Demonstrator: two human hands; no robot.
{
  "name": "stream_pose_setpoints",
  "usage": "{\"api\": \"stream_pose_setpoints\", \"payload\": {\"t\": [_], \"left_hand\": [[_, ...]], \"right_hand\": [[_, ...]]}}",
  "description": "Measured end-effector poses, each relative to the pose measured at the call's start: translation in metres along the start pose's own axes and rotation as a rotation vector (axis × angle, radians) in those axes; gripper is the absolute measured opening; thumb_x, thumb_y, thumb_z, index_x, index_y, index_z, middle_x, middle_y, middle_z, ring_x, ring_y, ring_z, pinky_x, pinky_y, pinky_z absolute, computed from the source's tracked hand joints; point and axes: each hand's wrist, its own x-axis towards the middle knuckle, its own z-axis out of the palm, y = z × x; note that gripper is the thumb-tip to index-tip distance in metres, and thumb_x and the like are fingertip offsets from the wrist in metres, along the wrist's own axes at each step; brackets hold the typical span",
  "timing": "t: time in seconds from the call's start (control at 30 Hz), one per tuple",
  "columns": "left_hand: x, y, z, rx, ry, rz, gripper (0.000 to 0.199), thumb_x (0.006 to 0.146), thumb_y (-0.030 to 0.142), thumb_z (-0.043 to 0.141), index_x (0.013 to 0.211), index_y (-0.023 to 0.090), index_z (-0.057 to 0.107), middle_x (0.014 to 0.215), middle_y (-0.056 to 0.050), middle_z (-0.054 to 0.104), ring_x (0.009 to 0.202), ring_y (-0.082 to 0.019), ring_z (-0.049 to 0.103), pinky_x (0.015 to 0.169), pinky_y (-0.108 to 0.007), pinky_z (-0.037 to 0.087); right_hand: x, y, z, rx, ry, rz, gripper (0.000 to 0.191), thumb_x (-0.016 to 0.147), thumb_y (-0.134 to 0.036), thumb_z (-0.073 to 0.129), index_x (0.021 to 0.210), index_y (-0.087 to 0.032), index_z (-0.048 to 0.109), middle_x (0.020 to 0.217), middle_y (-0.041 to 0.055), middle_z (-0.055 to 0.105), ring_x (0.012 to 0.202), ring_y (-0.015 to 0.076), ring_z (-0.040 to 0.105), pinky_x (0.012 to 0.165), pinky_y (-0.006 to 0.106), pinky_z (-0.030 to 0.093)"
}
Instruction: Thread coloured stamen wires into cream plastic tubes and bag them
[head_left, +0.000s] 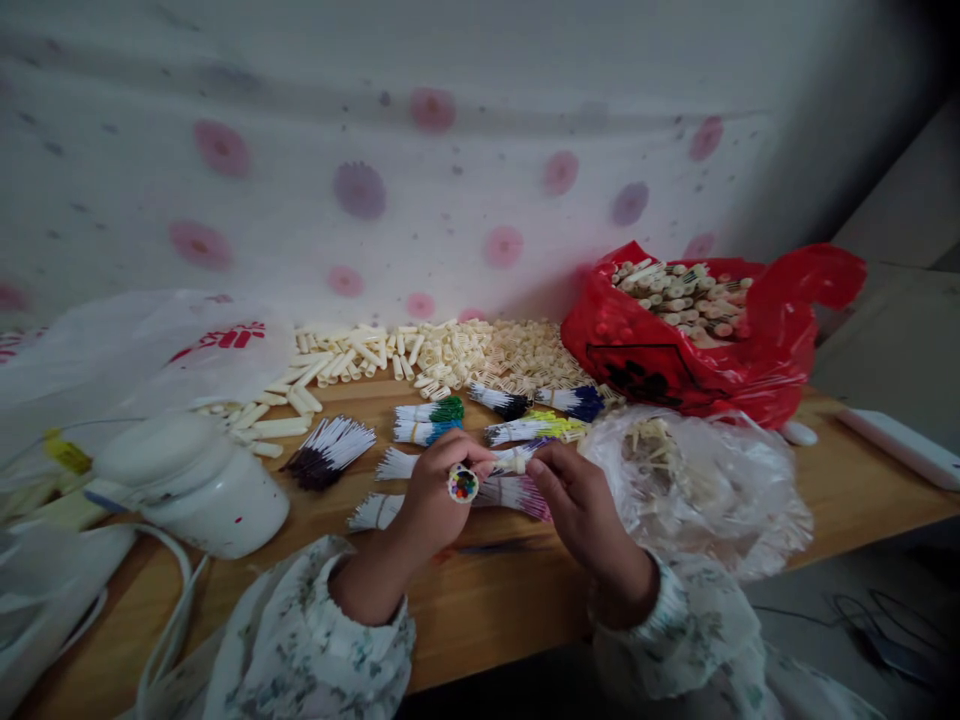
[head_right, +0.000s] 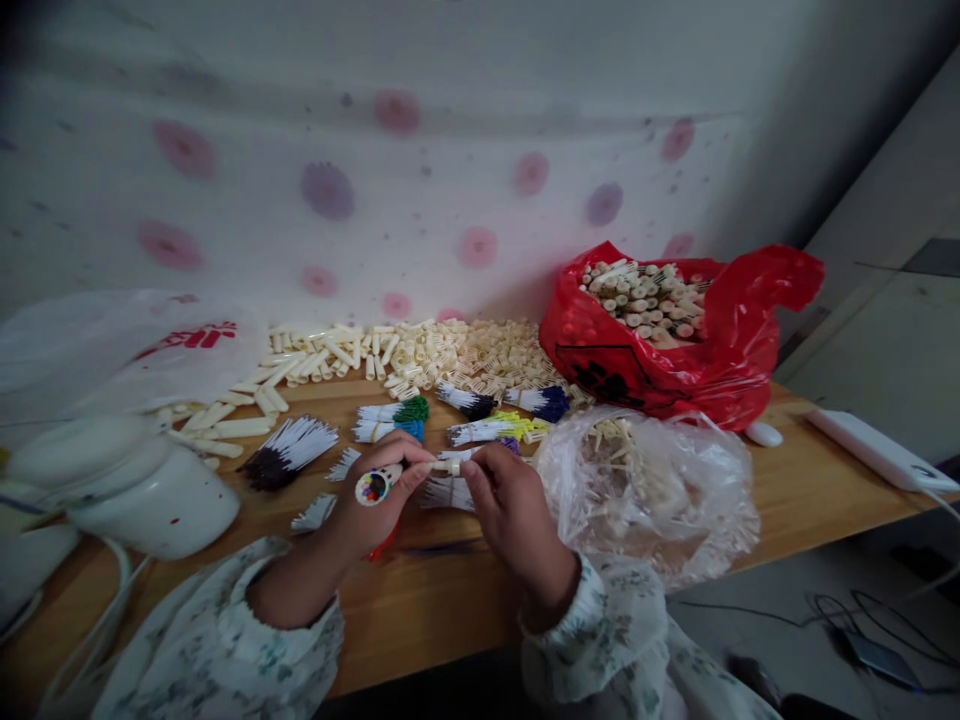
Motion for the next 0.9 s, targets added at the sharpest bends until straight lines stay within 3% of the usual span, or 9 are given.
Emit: {"api": "stream_pose_setpoints", "payload": {"t": [0.13, 0.3, 0.4, 0.5, 0.6, 0.73, 0.9], "left_hand": [[-0.001, 0.002, 0.000, -0.024, -0.019, 0.006, 0.016, 0.086, 0.018, 0.052, 0.075, 0.018, 0.062, 0.076, -0.004, 0.060, 0.074, -0.018, 0.056, 0.068, -0.029, 0.044], [-0.001, 0.003, 0.000, -0.028, -0.011, 0.025, 0.014, 0.085, 0.018, 0.056, 0.071, 0.018, 0.060, 0.073, -0.003, 0.057, 0.069, -0.017, 0.053, 0.063, -0.028, 0.042], [-0.001, 0.002, 0.002, -0.016, -0.005, 0.010, 0.012, 0.084, 0.019, 0.058, 0.072, 0.017, 0.061, 0.074, -0.003, 0.057, 0.072, -0.017, 0.054, 0.064, -0.028, 0.042], [-0.001, 0.000, 0.005, -0.042, 0.026, -0.014, 0.007, 0.085, 0.017, 0.057, 0.083, 0.017, 0.064, 0.078, -0.003, 0.058, 0.075, -0.017, 0.055, 0.068, -0.028, 0.044], [-0.001, -0.004, 0.005, -0.063, -0.001, -0.069, 0.012, 0.084, 0.014, 0.056, 0.092, 0.017, 0.065, 0.082, -0.004, 0.060, 0.077, -0.018, 0.056, 0.071, -0.028, 0.044], [0.000, -0.007, 0.002, -0.066, -0.040, -0.091, 0.013, 0.083, 0.014, 0.055, 0.090, 0.017, 0.065, 0.085, -0.004, 0.062, 0.079, -0.018, 0.057, 0.074, -0.028, 0.044], [0.001, -0.005, 0.001, -0.034, -0.034, -0.090, 0.016, 0.077, 0.009, 0.053, 0.083, 0.016, 0.065, 0.080, -0.003, 0.061, 0.079, -0.017, 0.056, 0.075, -0.028, 0.043]], "right_hand": [[0.000, -0.002, 0.001, 0.045, 0.038, 0.017, 0.015, 0.088, -0.028, 0.051, 0.076, -0.020, 0.055, 0.070, 0.0008, 0.056, 0.065, 0.0139, 0.050, 0.059, 0.025, 0.038], [0.002, -0.004, 0.013, 0.462, 0.006, 0.368, 0.026, 0.085, -0.035, 0.053, 0.064, -0.020, 0.047, 0.052, -0.0049, 0.044, 0.047, 0.0098, 0.040, 0.045, 0.022, 0.032], [0.003, -0.005, 0.014, 0.529, 0.030, 0.421, 0.028, 0.083, -0.037, 0.056, 0.063, -0.019, 0.048, 0.049, -0.0057, 0.044, 0.044, 0.0088, 0.040, 0.042, 0.021, 0.033], [0.003, -0.012, 0.002, 0.345, 0.165, 0.255, 0.022, 0.083, -0.035, 0.059, 0.069, -0.018, 0.057, 0.057, -0.0023, 0.054, 0.052, 0.0108, 0.050, 0.049, 0.022, 0.041], [0.000, -0.030, -0.022, 0.157, 0.287, -0.061, 0.006, 0.083, -0.024, 0.062, 0.077, -0.020, 0.063, 0.077, 0.0016, 0.065, 0.073, 0.0147, 0.060, 0.066, 0.027, 0.048], [-0.006, -0.065, -0.050, -0.008, 0.239, -0.320, 0.011, 0.078, -0.013, 0.067, 0.084, -0.022, 0.064, 0.091, 0.0010, 0.069, 0.085, 0.0145, 0.065, 0.077, 0.026, 0.052], [-0.002, -0.092, -0.052, -0.174, 0.164, -0.411, 0.006, 0.080, -0.016, 0.066, 0.083, -0.020, 0.063, 0.086, 0.0016, 0.072, 0.076, 0.0104, 0.068, 0.073, 0.019, 0.054]]}}
